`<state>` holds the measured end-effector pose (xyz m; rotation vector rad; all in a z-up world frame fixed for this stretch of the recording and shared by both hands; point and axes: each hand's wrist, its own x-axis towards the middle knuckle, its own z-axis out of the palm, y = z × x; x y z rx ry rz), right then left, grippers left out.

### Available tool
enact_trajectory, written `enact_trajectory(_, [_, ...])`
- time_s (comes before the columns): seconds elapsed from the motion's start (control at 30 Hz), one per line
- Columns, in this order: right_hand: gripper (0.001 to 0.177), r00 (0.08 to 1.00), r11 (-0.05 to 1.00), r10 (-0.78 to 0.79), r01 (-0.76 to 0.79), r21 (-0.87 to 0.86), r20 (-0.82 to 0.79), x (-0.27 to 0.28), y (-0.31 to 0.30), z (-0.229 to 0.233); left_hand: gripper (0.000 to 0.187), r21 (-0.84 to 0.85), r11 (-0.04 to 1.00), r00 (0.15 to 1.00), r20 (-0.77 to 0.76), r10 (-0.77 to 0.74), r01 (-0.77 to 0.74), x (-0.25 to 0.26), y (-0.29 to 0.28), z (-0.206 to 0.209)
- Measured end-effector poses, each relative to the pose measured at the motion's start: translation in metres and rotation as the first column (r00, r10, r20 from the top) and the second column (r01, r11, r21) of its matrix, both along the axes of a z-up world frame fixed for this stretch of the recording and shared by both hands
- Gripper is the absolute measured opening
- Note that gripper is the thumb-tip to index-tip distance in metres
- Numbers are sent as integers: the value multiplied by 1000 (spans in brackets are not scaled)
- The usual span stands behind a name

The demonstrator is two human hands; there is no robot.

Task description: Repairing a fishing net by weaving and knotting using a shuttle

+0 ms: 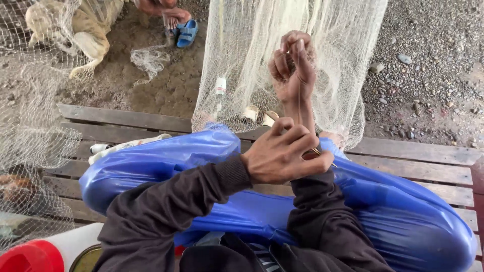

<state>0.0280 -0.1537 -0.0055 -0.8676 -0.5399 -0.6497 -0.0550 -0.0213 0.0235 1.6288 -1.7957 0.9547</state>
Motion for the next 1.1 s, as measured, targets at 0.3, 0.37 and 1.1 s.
enact_trajectory(0.3, [13,992,990,-124,126,64,-35,-1,3,-11,21,-14,999,1000,-2,29,-29,-2,-3,-13])
enact_trajectory(0.37, [12,972,972,-229,232,37,-59,2,5,-16,19,-6,1000,1000,-14,18,-18,-1,-2,-11])
enact_trajectory(1.1, [11,978,977,-201,203,61,-48,2,15,-18,16,-41,999,994,112,6,-1,2,-10,-1])
